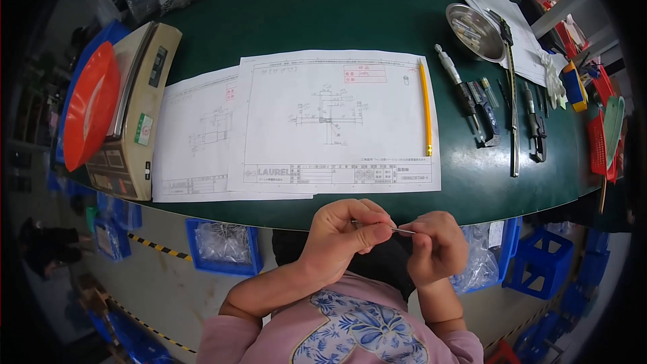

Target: Inspecting and measuring small metal components using a caliper and referencing technical drawings in a factory workshop setting.

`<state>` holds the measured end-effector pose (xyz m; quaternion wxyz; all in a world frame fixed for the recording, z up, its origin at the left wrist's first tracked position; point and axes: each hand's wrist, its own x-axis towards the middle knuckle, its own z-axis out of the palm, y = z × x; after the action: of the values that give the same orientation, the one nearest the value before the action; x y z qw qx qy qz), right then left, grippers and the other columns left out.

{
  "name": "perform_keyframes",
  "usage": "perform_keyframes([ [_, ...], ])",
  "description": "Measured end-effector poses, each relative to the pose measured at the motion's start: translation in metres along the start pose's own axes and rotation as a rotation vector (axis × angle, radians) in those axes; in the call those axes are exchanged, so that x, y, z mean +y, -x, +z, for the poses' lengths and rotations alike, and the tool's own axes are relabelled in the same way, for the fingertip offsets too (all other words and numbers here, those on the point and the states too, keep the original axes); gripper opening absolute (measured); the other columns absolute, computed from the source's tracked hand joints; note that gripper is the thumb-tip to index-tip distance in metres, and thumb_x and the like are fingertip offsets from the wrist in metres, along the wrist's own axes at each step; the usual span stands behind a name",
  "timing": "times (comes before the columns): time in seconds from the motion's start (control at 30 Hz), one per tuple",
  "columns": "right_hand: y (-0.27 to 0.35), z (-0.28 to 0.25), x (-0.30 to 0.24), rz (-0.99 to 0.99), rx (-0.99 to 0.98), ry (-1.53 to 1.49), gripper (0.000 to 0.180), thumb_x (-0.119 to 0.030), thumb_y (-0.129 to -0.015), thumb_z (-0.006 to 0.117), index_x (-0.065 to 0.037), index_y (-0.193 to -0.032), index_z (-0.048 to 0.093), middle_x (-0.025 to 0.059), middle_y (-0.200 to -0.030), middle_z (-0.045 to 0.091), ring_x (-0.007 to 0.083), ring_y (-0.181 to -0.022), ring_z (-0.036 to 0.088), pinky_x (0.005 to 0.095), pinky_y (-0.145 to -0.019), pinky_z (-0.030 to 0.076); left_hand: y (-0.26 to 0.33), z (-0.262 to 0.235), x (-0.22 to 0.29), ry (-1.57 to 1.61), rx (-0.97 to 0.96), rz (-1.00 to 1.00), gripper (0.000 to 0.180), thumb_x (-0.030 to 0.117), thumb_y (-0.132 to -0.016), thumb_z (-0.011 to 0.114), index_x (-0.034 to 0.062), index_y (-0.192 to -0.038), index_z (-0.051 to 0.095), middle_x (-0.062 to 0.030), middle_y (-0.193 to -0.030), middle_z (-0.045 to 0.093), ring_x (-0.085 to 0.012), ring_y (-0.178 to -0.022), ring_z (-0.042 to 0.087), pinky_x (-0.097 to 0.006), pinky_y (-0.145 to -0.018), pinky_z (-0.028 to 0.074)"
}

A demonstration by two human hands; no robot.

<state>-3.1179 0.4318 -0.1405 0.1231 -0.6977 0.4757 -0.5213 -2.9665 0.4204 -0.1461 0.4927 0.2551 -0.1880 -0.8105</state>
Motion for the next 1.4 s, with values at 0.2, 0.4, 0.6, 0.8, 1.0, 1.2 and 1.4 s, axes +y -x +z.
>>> perform_keyframes([
  [0.2, 0.000, -0.002, 0.006, 0.142, 0.017, -0.074, 0.009, -0.009, -0.071, 0.062, -0.006, -0.069, 0.053, 0.0044, -0.059, 0.055, 0.0189, -0.052, 0.053, 0.0269, -0.050, 0.039, 0.001, 0.010, 0.010, -0.281, 0.018, -0.052, 0.010, 0.002, -0.077, 0.058, 0.0009, -0.086, 0.058, -0.0098, -0.079, 0.056, -0.0075, -0.057, 0.047, -0.018, -0.047, 0.038],
  [0.4, -0.013, -0.002, 0.005, -0.021, -0.078, -0.026, 0.010, -0.007, -0.071, 0.060, -0.006, -0.075, 0.050, 0.0045, -0.063, 0.056, 0.0189, -0.053, 0.053, 0.0273, -0.052, 0.039, 0.002, 0.008, 0.011, -0.437, -0.023, -0.002, 0.014, 0.005, -0.081, 0.054, -0.0023, -0.092, 0.056, -0.0037, -0.081, 0.056, -0.0029, -0.071, 0.051, -0.014, -0.057, 0.040],
  [0.6, -0.009, 0.001, 0.011, 0.029, -0.123, -0.095, 0.011, -0.005, -0.070, 0.057, -0.006, -0.077, 0.049, 0.0060, -0.065, 0.056, 0.0201, -0.055, 0.053, 0.0287, -0.052, 0.039, 0.002, 0.009, 0.009, -0.456, -0.058, 0.003, 0.011, 0.005, -0.084, 0.049, -0.0026, -0.092, 0.051, -0.0024, -0.082, 0.052, -0.0015, -0.072, 0.047, -0.014, -0.062, 0.039],
  [0.8, -0.010, -0.002, 0.010, 0.002, -0.149, -0.121, 0.014, -0.002, -0.065, 0.056, -0.005, -0.077, 0.050, 0.0067, -0.066, 0.056, 0.0207, -0.055, 0.053, 0.0290, -0.052, 0.040, 0.000, 0.006, 0.005, -0.477, -0.085, -0.059, 0.009, 0.010, -0.086, 0.046, 0.0015, -0.086, 0.049, 0.0011, -0.074, 0.046, -0.0005, -0.061, 0.039, -0.014, -0.053, 0.033],
  [1.0, -0.009, -0.009, 0.007, -0.045, -0.104, -0.127, 0.012, -0.003, -0.066, 0.057, -0.005, -0.076, 0.052, 0.0067, -0.066, 0.056, 0.0210, -0.056, 0.054, 0.0298, -0.054, 0.042, 0.002, 0.006, 0.004, -0.362, -0.116, -0.128, 0.013, 0.016, -0.086, 0.045, 0.0036, -0.084, 0.048, 0.0011, -0.072, 0.046, -0.0019, -0.059, 0.038, -0.015, -0.052, 0.032],
  [1.2, -0.001, -0.016, 0.005, 0.075, 0.137, -0.251, 0.007, -0.009, -0.074, 0.054, -0.002, -0.077, 0.051, 0.0094, -0.065, 0.054, 0.0205, -0.057, 0.052, 0.0304, -0.055, 0.043, 0.003, 0.009, 0.008, -0.366, -0.066, -0.096, 0.015, 0.016, -0.087, 0.041, 0.0026, -0.083, 0.046, -0.0017, -0.073, 0.045, -0.0060, -0.061, 0.040, -0.018, -0.054, 0.034],
  [1.4, -0.008, -0.003, 0.005, 0.009, -0.125, -0.166, 0.012, -0.002, -0.067, 0.057, -0.004, -0.078, 0.052, 0.0078, -0.064, 0.053, 0.0212, -0.053, 0.050, 0.0291, -0.050, 0.039, -0.003, 0.000, 0.005, 0.085, 0.000, -0.120, 0.021, 0.024, -0.089, 0.033, 0.0057, -0.084, 0.043, -0.0098, -0.087, 0.049, -0.0203, -0.083, 0.050, -0.030, -0.072, 0.040],
])
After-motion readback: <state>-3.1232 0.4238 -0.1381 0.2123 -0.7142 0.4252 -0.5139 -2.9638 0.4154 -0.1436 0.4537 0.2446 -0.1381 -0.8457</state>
